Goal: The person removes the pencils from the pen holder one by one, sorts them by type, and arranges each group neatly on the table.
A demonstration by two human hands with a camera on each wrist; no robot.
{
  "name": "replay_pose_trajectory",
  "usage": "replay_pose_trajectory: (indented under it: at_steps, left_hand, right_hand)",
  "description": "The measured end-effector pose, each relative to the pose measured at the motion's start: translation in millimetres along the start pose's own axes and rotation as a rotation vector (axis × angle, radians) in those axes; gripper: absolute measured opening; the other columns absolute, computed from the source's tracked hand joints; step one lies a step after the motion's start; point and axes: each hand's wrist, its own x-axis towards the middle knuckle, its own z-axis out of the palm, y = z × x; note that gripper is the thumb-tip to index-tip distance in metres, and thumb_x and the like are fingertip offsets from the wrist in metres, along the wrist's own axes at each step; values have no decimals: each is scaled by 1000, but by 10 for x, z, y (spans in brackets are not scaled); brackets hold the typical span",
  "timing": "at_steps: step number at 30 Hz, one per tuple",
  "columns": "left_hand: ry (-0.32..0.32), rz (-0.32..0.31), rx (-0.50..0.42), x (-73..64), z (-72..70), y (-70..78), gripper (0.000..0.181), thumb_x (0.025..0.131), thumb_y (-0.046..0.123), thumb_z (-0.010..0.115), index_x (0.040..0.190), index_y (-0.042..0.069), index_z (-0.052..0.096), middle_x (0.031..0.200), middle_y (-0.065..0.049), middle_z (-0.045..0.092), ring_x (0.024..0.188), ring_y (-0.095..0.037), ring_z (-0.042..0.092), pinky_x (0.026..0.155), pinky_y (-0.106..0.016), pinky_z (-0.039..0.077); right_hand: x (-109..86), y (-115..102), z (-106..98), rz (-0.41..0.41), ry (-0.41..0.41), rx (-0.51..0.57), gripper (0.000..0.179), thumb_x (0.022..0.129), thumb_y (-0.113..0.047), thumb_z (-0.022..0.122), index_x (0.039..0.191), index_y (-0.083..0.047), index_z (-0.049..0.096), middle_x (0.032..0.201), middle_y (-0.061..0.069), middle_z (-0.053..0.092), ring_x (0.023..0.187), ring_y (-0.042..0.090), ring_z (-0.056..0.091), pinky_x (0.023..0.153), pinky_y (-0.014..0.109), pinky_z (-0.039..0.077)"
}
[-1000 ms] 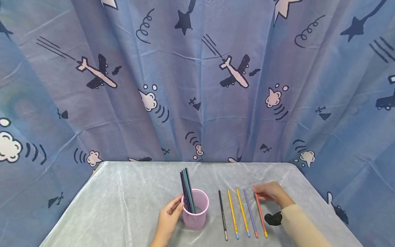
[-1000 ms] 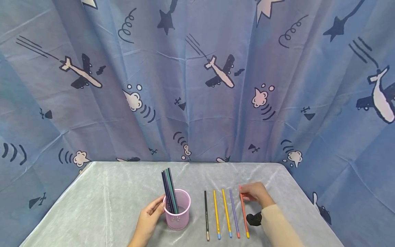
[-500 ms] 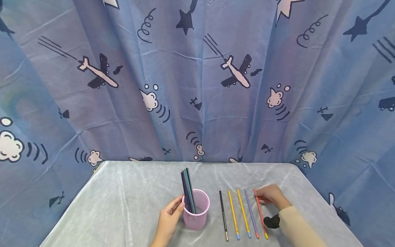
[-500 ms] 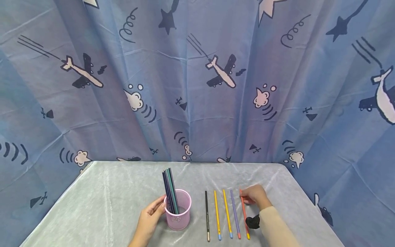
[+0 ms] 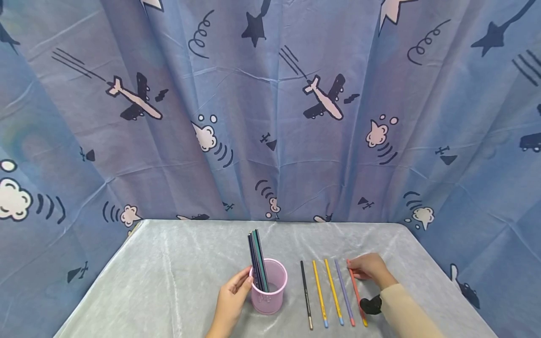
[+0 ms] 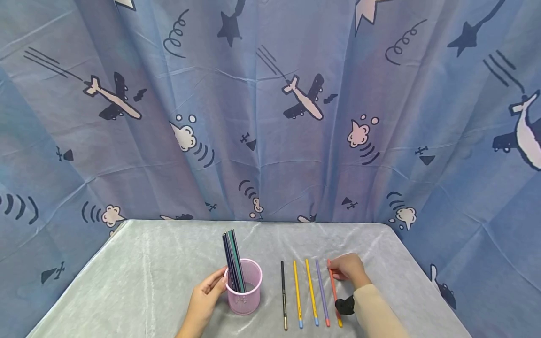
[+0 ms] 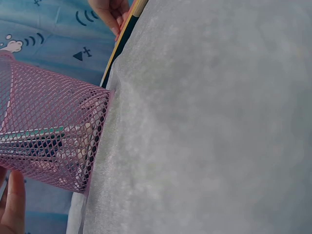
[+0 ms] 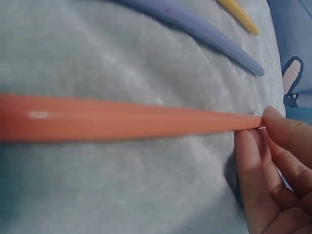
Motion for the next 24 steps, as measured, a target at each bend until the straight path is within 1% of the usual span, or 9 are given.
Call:
replay_pose_trajectory:
  at_steps: [3,6,10,13,17,20,24]
  left_hand:
    - [-1,-5,1,2,-3,0,41,100,13,59,133,-12,55,136,-29,58,110,10,59,93,-8,49]
    - [-4,-9,3,0,-2,8,41,100,13,60,133,-11,55,136,-28,58,110,10,58,93,-8,49]
    - [-3,-18,-1,-5,2,19,42,100,13,60,133,-11,55,136,-28,58,109,10,58,93,-8,49]
    - [6,-18,-2,-11,4,26,41,99,12,60,133,-11,55,136,-28,58,109,11,58,93,-8,49]
    - [9,-9,6,-17,3,33,41,99,12,60,132,-11,56,135,-29,59,108,12,58,93,-7,48]
    - [6,-11,11,-15,5,29,41,99,13,60,132,-11,56,135,-28,59,109,12,58,93,-7,48]
    - [14,-23,10,-7,14,21,41,99,15,62,132,-9,58,135,-26,60,109,11,58,94,-7,48]
  right_hand:
    - [-20,21,8,-21,16,0,25,85,1,71,102,18,67,62,-2,67,58,5,64,56,22,59]
    - [-72,13,3,-58,51,5,32,87,-2,69,109,20,64,66,-2,70,59,4,64,56,21,59]
    - [-183,-63,-7,-118,97,67,38,89,-3,67,117,21,59,76,3,74,65,4,65,60,22,60]
    - [-270,-129,-2,-151,92,114,41,90,-5,68,120,21,58,84,6,76,70,3,67,66,23,62]
    - [-383,-197,37,-187,60,140,41,92,-5,67,122,21,57,91,10,77,76,5,70,73,28,63]
    - [-480,-240,101,-222,26,155,41,91,-3,67,122,22,56,97,12,76,79,4,70,78,30,63]
    - [-614,-313,218,-253,-4,192,42,90,-3,69,123,20,57,104,12,75,81,0,67,81,29,62]
